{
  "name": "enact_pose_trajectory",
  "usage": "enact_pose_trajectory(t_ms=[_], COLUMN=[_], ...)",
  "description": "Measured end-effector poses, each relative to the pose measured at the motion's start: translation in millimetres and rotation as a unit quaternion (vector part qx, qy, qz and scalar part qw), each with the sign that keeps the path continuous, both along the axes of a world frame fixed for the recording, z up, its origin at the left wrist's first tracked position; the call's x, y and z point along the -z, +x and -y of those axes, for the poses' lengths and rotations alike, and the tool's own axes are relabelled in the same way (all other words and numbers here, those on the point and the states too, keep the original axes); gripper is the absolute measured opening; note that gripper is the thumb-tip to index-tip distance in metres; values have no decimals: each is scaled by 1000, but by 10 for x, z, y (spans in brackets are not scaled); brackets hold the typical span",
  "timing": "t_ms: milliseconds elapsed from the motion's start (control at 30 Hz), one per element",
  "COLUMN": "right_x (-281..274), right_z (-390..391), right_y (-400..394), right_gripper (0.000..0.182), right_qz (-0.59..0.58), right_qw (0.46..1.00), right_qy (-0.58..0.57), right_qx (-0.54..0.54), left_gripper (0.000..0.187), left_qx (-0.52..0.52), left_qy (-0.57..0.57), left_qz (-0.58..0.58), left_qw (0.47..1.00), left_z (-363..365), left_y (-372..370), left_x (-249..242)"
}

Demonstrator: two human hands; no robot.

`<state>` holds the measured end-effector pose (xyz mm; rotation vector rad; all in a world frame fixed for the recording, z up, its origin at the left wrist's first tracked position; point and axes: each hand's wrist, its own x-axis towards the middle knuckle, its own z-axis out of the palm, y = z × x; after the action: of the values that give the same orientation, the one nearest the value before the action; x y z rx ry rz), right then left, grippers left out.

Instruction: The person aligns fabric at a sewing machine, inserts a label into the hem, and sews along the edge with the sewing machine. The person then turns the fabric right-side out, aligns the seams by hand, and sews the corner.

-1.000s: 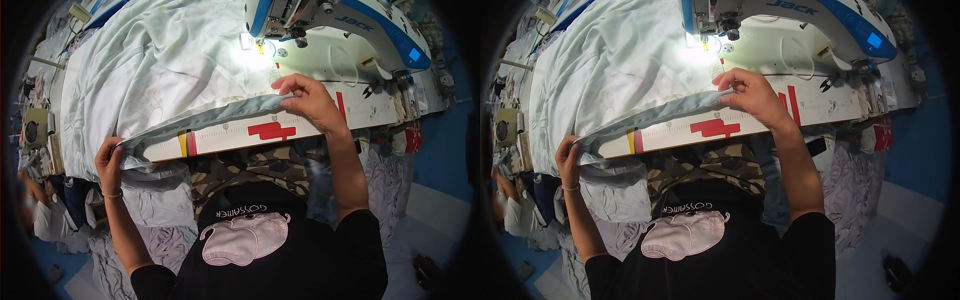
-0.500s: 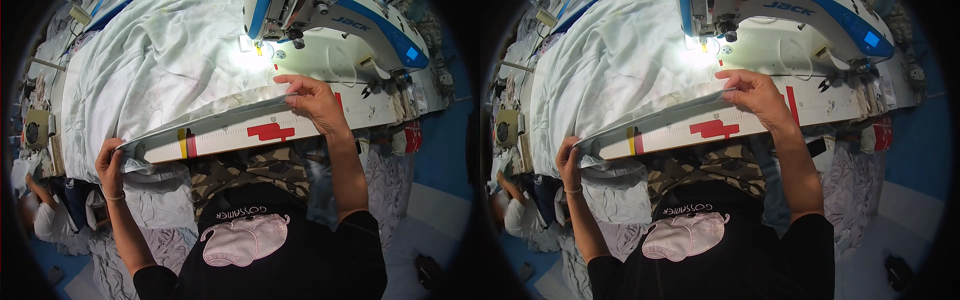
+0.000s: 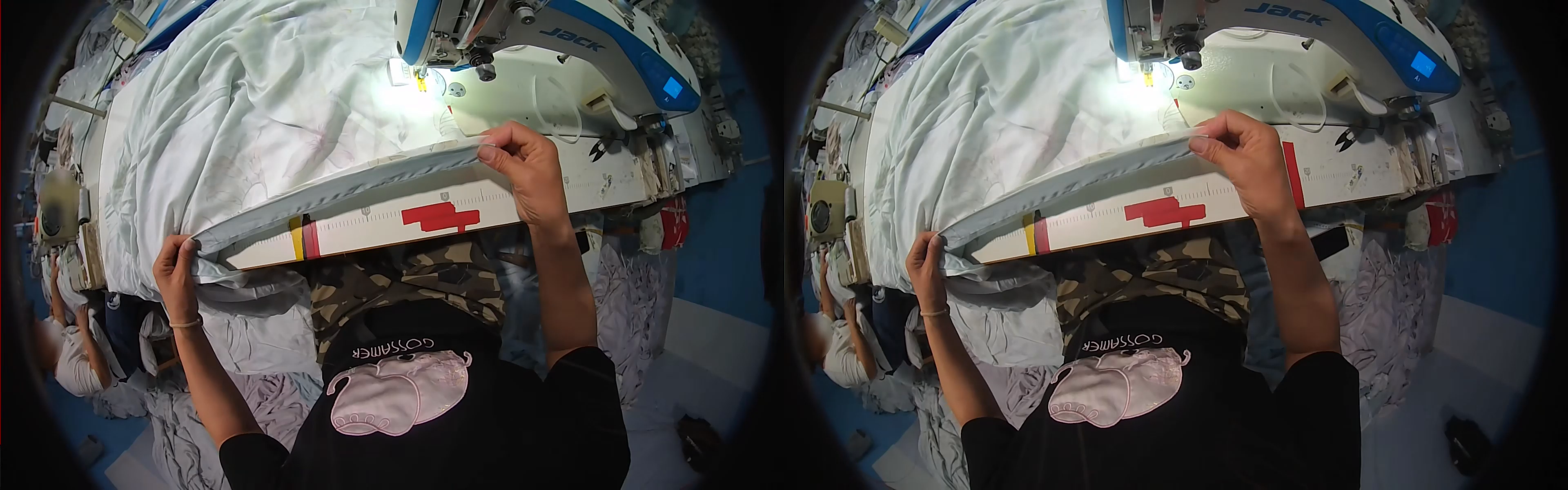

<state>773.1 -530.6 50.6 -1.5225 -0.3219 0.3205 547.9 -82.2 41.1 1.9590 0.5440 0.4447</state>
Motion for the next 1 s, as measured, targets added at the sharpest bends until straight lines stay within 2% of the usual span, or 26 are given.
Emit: enact_pose_trajectory(t_ms=[167,233,300,333,400,500,567,633,700,767,1000], right_x=[5,87,61,118,127,42,50,30,28,25,56], right_z=[-37,7,-32,7,-64,-152,-119,-108,-113,-149,-114], right_y=[-88,-62,-98,-83,-121,-147,-164,-186,-226,-266,-301], right_gripper=[8,9,10,9,9,20,27,25,19,18,15], right_qz=[-3,33,34,28,22,5,9,32,34,22,22], right_qw=[999,999,997,998,998,997,996,993,996,997,998], right_qy=[35,0,-18,6,34,37,-22,-77,-46,2,18], right_qx=[21,35,60,58,45,70,83,84,71,75,62], left_gripper=[13,15,16,16,12,11,13,15,14,13,15], left_qx=[-8,-1,0,3,12,2,17,4,-7,4,17], left_qy=[-16,66,47,58,7,-29,42,23,54,-5,-11], left_qz=[-26,-49,-47,-44,-18,-23,-40,-39,-33,-11,-3], left_qw=[999,997,998,997,1000,999,998,999,998,1000,1000], left_z=[-115,-56,12,37,2,1,-78,-140,-138,-210,-224], left_y=[-42,2,8,12,1,-22,-54,-81,-87,-124,-117], left_x=[29,-44,-105,-131,-108,-114,-76,10,23,90,114])
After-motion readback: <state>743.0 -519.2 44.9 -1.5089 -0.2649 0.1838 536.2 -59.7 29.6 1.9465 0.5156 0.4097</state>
